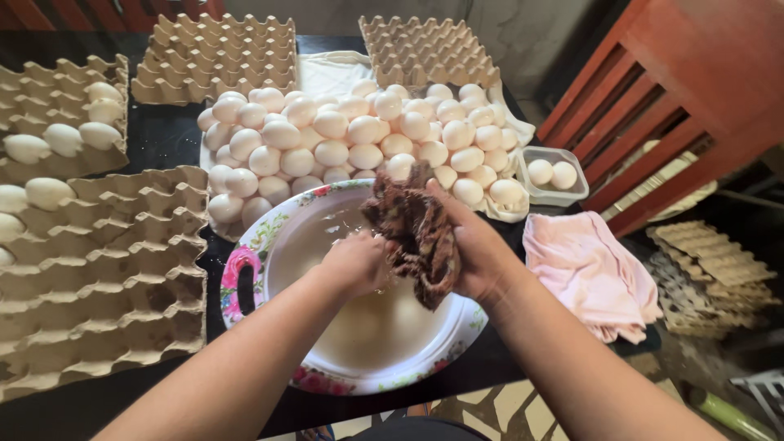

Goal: The person repeatedly picks up white eggs from a pile, dips them into a basin of water, wipes each egg with a brown cloth, and places the cleaned eggs into cardboard egg trays. The process continues throughout the clip with consistent hand movements and placement into trays.

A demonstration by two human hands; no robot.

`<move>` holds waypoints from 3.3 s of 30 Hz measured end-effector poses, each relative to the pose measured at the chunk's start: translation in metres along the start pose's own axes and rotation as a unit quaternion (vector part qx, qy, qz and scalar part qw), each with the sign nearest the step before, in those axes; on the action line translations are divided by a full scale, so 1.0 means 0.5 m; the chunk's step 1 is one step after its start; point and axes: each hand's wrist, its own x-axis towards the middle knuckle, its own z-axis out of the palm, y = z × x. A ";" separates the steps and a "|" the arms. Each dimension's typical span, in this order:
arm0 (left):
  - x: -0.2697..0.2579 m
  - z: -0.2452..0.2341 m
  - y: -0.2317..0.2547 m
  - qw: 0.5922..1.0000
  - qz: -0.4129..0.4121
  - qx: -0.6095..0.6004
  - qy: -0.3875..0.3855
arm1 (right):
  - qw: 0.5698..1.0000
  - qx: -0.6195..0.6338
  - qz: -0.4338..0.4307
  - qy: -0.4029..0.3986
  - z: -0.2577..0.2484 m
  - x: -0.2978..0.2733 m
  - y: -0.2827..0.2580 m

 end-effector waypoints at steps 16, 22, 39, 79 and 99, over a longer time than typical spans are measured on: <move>-0.106 -0.044 -0.038 0.981 0.135 0.086 -0.108 | 0.996 -0.033 -0.051 0.059 0.024 0.014 0.012; -0.085 -0.032 0.007 0.971 0.108 0.169 -0.133 | 0.995 -0.059 -0.051 0.061 0.049 0.018 0.017; -0.024 -0.168 0.057 0.648 -0.200 -0.715 0.170 | 0.939 -0.283 -0.190 0.051 0.083 0.098 0.003; -0.079 -0.136 -0.021 0.596 -0.171 -0.778 0.103 | 0.726 -0.551 -0.411 0.022 0.072 0.103 0.069; -0.141 -0.165 -0.010 0.598 -0.149 -0.784 0.078 | 0.817 -0.487 -0.285 0.124 0.136 0.042 0.049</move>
